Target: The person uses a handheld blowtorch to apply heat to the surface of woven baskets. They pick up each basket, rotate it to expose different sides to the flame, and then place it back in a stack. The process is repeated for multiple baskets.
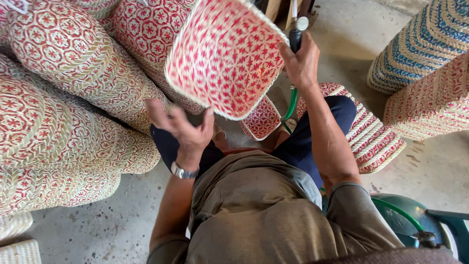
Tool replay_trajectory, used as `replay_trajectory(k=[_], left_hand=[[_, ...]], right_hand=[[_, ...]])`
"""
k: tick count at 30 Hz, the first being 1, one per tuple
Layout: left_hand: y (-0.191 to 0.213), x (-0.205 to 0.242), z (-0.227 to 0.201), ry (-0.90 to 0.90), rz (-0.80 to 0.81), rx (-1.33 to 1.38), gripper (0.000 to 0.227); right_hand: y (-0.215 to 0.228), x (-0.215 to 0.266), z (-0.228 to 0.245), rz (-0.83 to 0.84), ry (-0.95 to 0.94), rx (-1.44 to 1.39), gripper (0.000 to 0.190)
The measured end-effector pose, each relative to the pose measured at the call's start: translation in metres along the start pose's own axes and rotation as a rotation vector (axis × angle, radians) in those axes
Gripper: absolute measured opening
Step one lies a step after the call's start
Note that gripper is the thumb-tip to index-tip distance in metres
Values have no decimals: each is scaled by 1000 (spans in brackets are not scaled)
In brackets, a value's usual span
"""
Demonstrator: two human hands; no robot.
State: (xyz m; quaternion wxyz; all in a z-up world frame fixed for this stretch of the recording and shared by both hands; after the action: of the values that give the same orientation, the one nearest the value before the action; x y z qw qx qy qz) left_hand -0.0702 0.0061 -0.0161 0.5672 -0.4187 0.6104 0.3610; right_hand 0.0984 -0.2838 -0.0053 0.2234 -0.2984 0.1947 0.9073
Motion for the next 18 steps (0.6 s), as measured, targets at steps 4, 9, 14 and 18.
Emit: replay_trajectory(k=[4,9,14,18], left_hand=[[3,39,-21,1003,172,618,116],[-30,76,-14,1554,166,1069,87],[-39,90,28,1507,-17,907,75],[-43,80,63,1270,-145,765,73]], right_hand=[[10,21,9,-10,-265,-204,31],[10,42,32,76,-392,-242,36],[32,37,29,97,-441,-341,27],[67,39,30,198,-307,-149,32]])
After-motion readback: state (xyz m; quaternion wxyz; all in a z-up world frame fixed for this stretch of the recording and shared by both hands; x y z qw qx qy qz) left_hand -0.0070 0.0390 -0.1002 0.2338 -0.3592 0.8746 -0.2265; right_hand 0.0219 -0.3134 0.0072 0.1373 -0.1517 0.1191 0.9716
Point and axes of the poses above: each hand's wrist, its own x-axis away from the middle knuckle, its own y-axis out of the back of the hand, z = x × y, the point moved 1 cm from there along -x, towards the middle knuckle, and after that the axes turned 15 degrees about -z, right-handed, at the moved point
